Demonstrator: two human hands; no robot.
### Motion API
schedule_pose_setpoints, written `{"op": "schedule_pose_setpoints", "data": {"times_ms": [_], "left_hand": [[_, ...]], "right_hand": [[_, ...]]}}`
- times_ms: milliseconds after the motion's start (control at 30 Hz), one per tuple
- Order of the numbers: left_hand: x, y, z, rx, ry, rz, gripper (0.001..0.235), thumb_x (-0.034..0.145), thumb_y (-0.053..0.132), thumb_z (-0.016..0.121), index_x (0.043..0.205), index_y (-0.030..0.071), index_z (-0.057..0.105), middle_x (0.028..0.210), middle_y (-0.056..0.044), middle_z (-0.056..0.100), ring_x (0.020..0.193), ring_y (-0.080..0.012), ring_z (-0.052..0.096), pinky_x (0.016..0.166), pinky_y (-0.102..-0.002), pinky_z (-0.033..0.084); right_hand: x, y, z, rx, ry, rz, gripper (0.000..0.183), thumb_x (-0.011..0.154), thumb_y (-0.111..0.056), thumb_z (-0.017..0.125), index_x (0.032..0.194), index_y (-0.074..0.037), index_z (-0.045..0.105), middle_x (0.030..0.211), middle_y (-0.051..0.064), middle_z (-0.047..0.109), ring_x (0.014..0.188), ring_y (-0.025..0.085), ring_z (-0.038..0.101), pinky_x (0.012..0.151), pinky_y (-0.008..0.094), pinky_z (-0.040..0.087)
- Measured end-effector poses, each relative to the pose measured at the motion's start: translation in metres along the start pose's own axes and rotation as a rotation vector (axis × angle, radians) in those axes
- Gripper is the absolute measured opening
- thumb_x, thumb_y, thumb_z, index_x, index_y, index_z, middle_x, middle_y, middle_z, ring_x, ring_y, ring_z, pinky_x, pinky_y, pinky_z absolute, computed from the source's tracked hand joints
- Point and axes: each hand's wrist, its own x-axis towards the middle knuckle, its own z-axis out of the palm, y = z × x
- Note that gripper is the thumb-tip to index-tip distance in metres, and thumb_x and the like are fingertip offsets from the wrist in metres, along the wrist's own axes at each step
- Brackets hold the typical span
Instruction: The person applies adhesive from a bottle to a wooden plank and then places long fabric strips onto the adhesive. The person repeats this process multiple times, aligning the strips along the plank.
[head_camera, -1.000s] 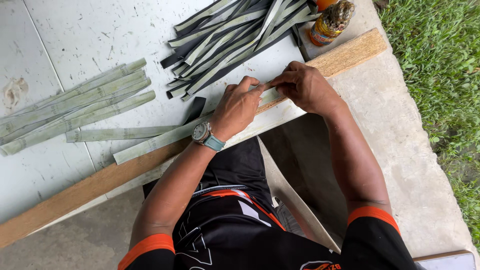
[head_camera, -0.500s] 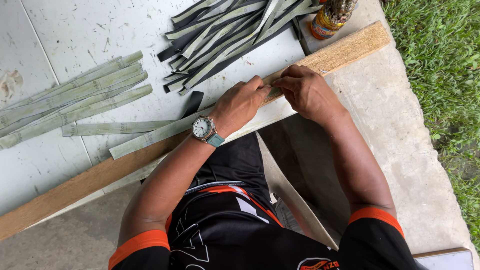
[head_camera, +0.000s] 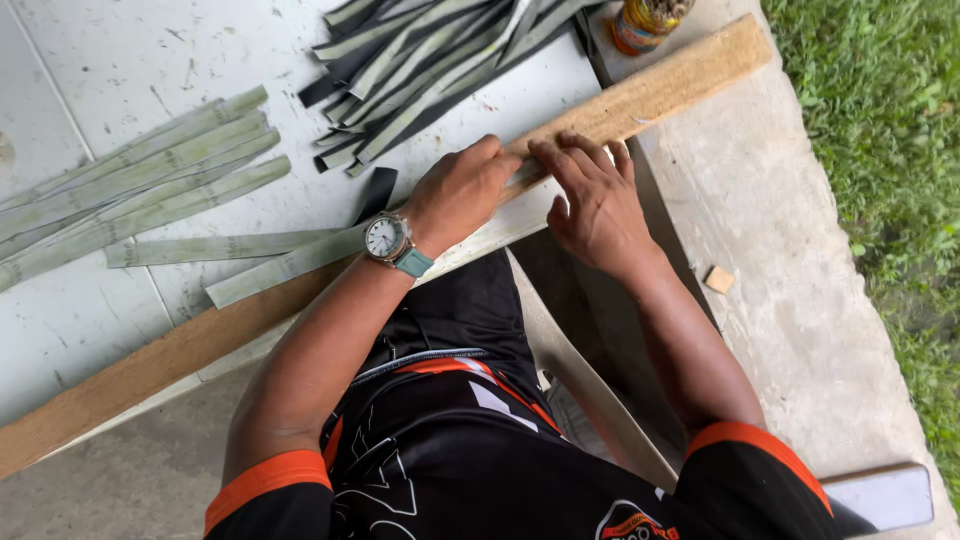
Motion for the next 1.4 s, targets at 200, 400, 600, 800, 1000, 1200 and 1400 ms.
{"op": "schedule_pose_setpoints", "data": {"times_ms": [200, 400, 600, 800, 1000, 1200, 1400], "left_hand": [[-0.008, -0.006, -0.011, 0.097, -0.132, -0.050, 0.007, 0.096, 0.005, 0.059, 0.094, 0.003, 0.065, 0.096, -0.014, 0.060, 0.081, -0.0348, 0.070, 0.069, -0.045, 0.057], [-0.009, -0.006, -0.005, 0.106, -0.095, -0.035, 0.007, 0.095, 0.007, 0.060, 0.090, 0.003, 0.063, 0.096, -0.014, 0.060, 0.076, -0.0355, 0.069, 0.066, -0.045, 0.058], [-0.026, -0.013, -0.019, 0.064, -0.134, -0.071, 0.007, 0.095, 0.004, 0.057, 0.092, 0.002, 0.063, 0.097, -0.015, 0.060, 0.074, -0.0337, 0.070, 0.063, -0.044, 0.058], [-0.039, -0.017, -0.026, 0.040, 0.008, -0.010, 0.015, 0.091, 0.004, 0.059, 0.103, 0.004, 0.067, 0.093, -0.015, 0.061, 0.074, -0.0368, 0.069, 0.063, -0.047, 0.056], [-0.053, -0.015, -0.031, 0.089, -0.043, -0.068, 0.008, 0.095, 0.007, 0.057, 0.096, 0.006, 0.065, 0.095, -0.013, 0.061, 0.080, -0.0365, 0.069, 0.069, -0.048, 0.055], [-0.072, -0.018, -0.034, 0.019, -0.030, -0.091, 0.009, 0.098, 0.005, 0.058, 0.101, 0.005, 0.066, 0.095, -0.014, 0.061, 0.078, -0.0368, 0.068, 0.068, -0.048, 0.055], [-0.087, -0.022, -0.039, 0.072, -0.052, -0.097, 0.007, 0.095, 0.005, 0.059, 0.097, 0.002, 0.065, 0.099, -0.013, 0.060, 0.083, -0.0336, 0.069, 0.073, -0.043, 0.059]], "right_hand": [[0.001, -0.002, 0.002, -0.128, -0.040, -0.061, 0.068, 0.077, -0.002, 0.058, 0.143, -0.019, 0.058, 0.140, 0.007, 0.062, 0.142, 0.029, 0.048, 0.116, 0.060, 0.029], [0.001, -0.006, 0.010, -0.295, -0.002, -0.164, 0.063, 0.081, -0.008, 0.063, 0.143, -0.015, 0.060, 0.140, 0.010, 0.060, 0.143, 0.033, 0.046, 0.116, 0.061, 0.029], [0.001, -0.016, 0.017, -0.220, 0.008, -0.196, 0.065, 0.085, -0.009, 0.064, 0.149, -0.011, 0.058, 0.144, 0.013, 0.056, 0.141, 0.034, 0.049, 0.118, 0.050, 0.036], [0.006, -0.027, 0.014, -0.223, -0.034, -0.207, 0.062, 0.086, -0.007, 0.060, 0.148, -0.013, 0.058, 0.141, 0.013, 0.057, 0.139, 0.036, 0.049, 0.114, 0.051, 0.038], [0.000, -0.038, 0.023, -0.273, -0.026, -0.211, 0.059, 0.093, -0.008, 0.058, 0.152, -0.012, 0.056, 0.147, 0.011, 0.055, 0.142, 0.034, 0.046, 0.115, 0.054, 0.036], [-0.003, -0.048, 0.031, -0.239, -0.095, -0.210, 0.067, 0.088, -0.009, 0.058, 0.154, -0.012, 0.050, 0.149, 0.014, 0.053, 0.143, 0.037, 0.045, 0.119, 0.059, 0.033], [0.000, -0.061, 0.032, -0.310, -0.122, -0.209, 0.064, 0.086, -0.012, 0.058, 0.150, -0.016, 0.052, 0.145, 0.014, 0.054, 0.139, 0.040, 0.046, 0.113, 0.061, 0.035]]}}
